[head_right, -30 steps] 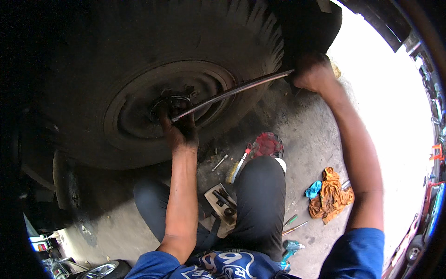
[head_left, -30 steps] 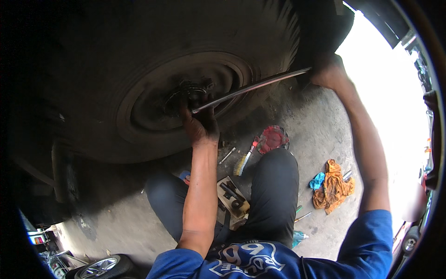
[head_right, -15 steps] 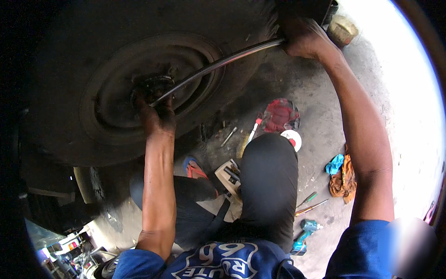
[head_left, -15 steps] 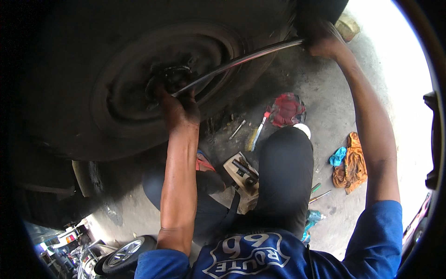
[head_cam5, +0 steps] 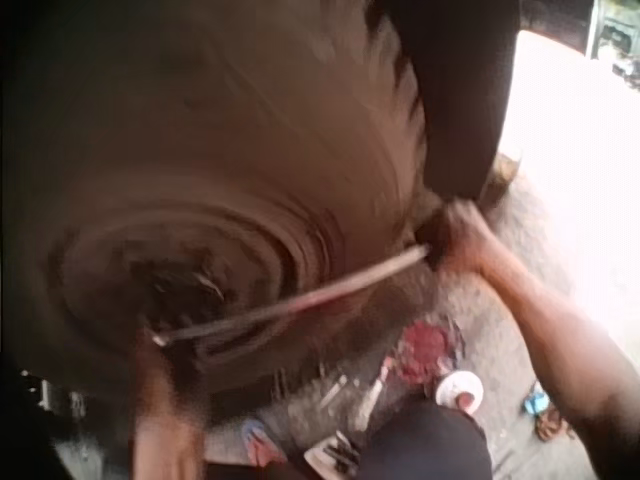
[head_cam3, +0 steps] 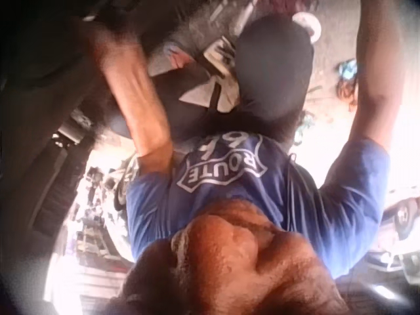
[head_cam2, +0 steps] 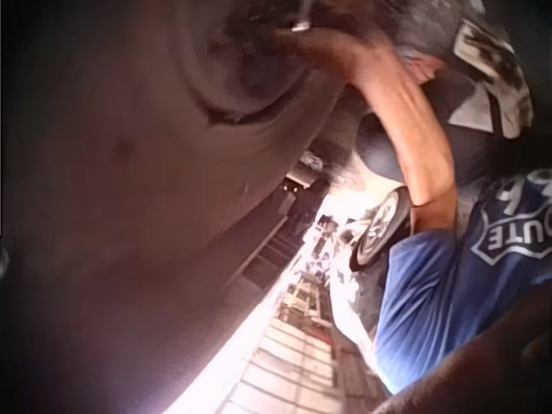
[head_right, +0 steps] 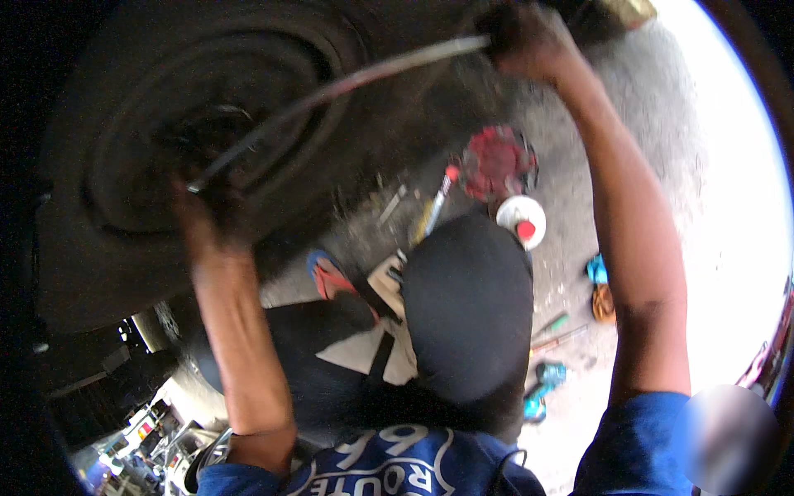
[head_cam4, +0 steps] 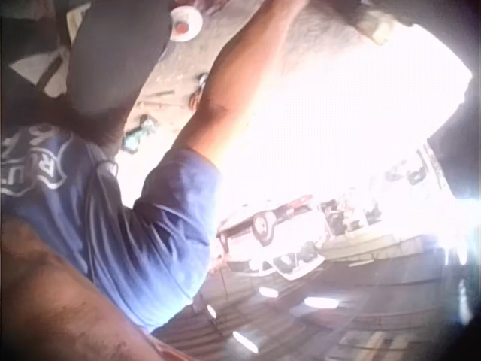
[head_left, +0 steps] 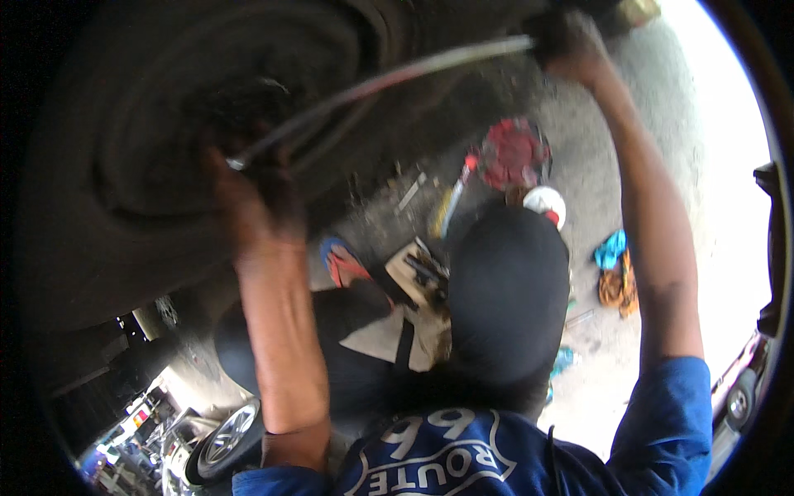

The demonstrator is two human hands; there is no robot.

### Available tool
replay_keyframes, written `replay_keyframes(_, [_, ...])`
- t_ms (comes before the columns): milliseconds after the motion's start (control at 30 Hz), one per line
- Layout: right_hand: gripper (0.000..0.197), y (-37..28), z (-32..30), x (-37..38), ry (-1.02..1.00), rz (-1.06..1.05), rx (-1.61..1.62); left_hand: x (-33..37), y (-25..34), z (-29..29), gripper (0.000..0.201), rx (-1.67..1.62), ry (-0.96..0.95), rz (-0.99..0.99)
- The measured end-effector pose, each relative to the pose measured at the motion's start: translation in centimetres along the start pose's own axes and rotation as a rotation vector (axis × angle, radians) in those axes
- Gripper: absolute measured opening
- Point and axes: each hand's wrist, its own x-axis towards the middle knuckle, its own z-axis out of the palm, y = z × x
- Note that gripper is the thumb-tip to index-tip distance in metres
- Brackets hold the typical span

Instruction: The person sits on the floor and uses a lug wrench to tighten the lug nuts on a vehicle wheel hub. The person repeatedly rotates the wrench to secure the nuts in place.

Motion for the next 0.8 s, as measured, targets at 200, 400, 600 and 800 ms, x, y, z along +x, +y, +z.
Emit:
replay_keyframes(200, [0.028,-2.1,2.6,-0.3,-0.098,0.019,0.289,-0.8,0.9,1.8,0.031,0.126,-0.002,0.145])
replay_keyframes(400, [0.023,-1.5,4.2,0.0,0.064,-0.01,0.336,-1.4,0.0,0.1,0.033,0.145,-0.007,0.124])
replay_keyframes(600, [0.012,-2.1,3.6,0.0,0.141,0.023,0.393,-1.3,-4.0,1.0,0.037,-0.122,-0.122,-0.041])
replay_keyframes(800, [0.019,-2.5,2.0,-0.3,0.024,0.063,0.4,-0.8,-18.1,10.2,0.021,-0.289,-0.331,-0.173])
